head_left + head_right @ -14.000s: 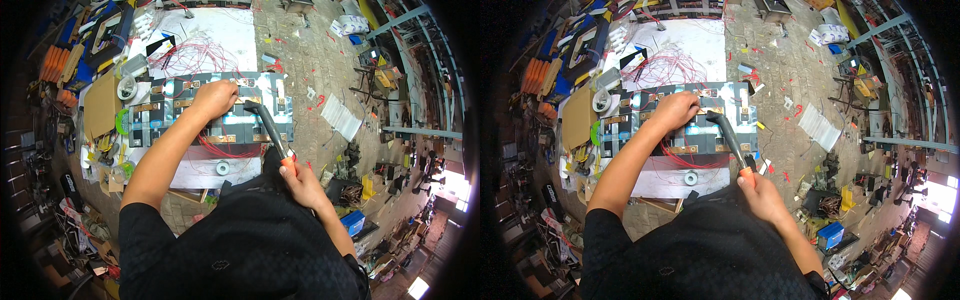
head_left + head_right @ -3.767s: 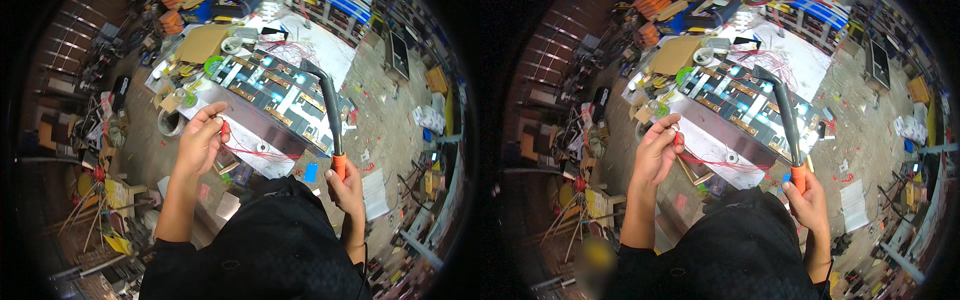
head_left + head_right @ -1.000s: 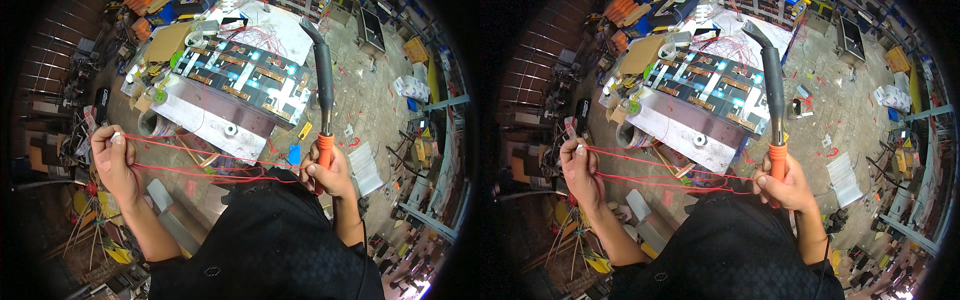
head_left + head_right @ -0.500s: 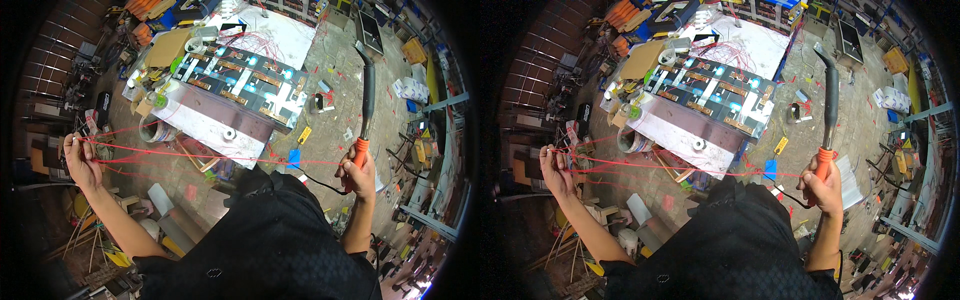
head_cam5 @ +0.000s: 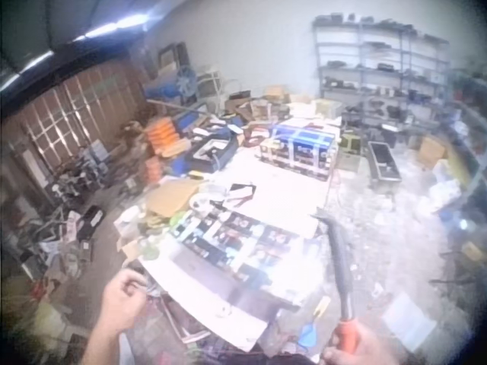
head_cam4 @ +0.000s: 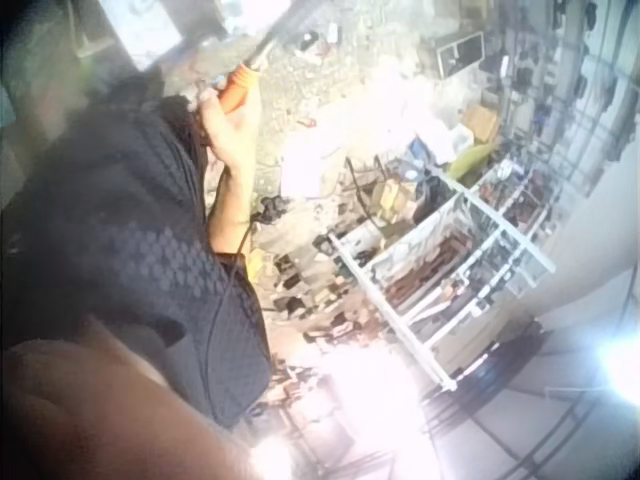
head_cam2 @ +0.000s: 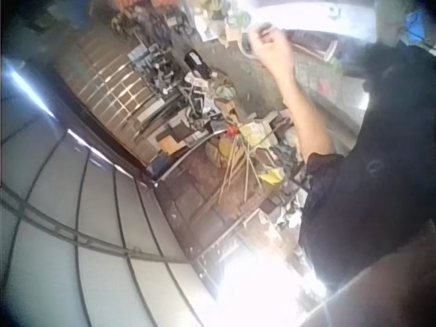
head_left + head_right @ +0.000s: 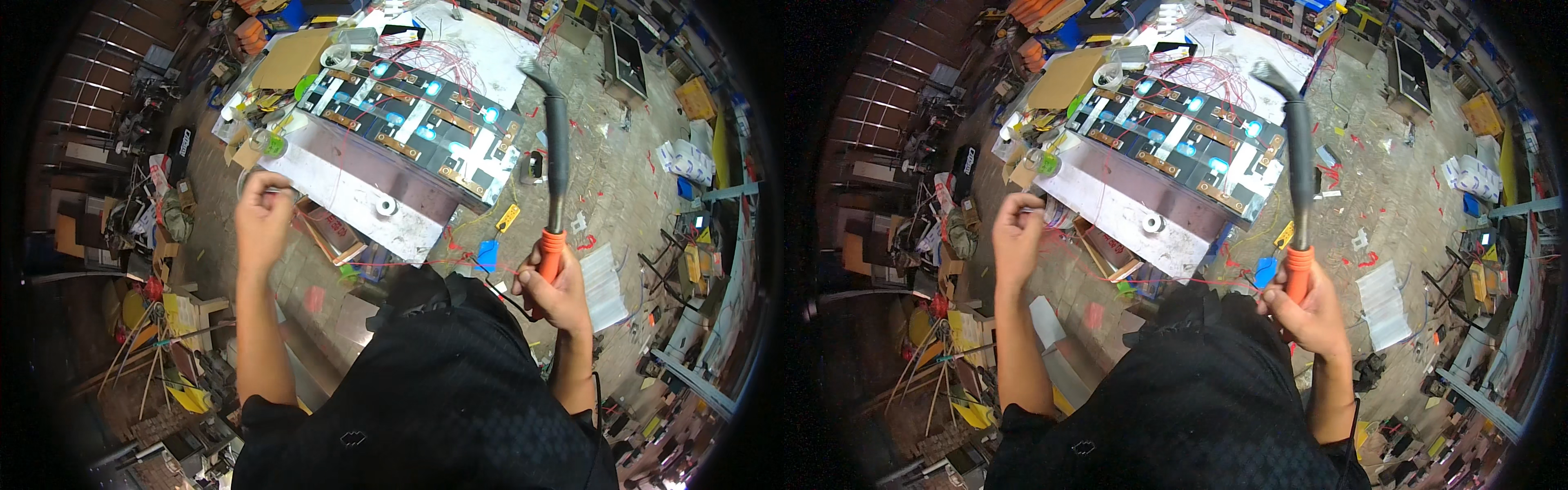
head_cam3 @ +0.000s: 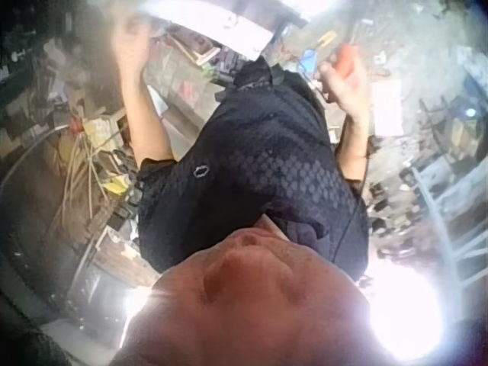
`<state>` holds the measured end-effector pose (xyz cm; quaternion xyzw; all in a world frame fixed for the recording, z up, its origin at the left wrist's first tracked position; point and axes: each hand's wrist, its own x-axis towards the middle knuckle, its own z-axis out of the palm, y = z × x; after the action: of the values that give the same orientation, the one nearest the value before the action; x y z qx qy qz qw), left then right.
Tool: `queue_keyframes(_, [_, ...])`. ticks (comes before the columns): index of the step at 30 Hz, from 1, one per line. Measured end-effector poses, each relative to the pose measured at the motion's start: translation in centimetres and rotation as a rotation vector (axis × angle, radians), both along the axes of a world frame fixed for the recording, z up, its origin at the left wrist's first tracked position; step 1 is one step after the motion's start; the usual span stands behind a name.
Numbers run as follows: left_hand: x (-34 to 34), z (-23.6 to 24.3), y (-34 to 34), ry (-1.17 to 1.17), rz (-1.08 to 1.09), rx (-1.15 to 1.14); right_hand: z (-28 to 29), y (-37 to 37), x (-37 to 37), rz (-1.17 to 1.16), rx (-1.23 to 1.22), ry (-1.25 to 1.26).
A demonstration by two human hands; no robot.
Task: The person uses a soldering iron to attach red wires to the terminals of a series of battery cells arranged on a workbench. The person repeatedly heats the connection points and applies solder to secure the wires.
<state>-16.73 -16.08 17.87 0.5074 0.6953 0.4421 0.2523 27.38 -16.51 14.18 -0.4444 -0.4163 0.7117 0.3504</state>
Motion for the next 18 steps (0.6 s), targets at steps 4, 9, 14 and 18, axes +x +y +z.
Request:
queue_keyframes(4, [4.5,-0.9,0.2,-0.011,-0.23,-0.069,0.0,0.4,-3.1,0.102,-0.041,0.03])
queue_keyframes(9, [9.2,-1.8,0.5,-0.072,-0.594,-0.19,-0.1,1.2,-7.3,0.169,0.009,0.099])
queue_keyframes(14, [10.4,-1.5,1.0,-0.207,-0.783,-0.282,1.0,2.5,-10.6,0.155,0.038,0.019])
queue_keyframes(18, [8.7,-1.8,2.2,-0.188,-0.755,-0.315,0.9,3.3,-12.6,0.12,0.029,-0.014])
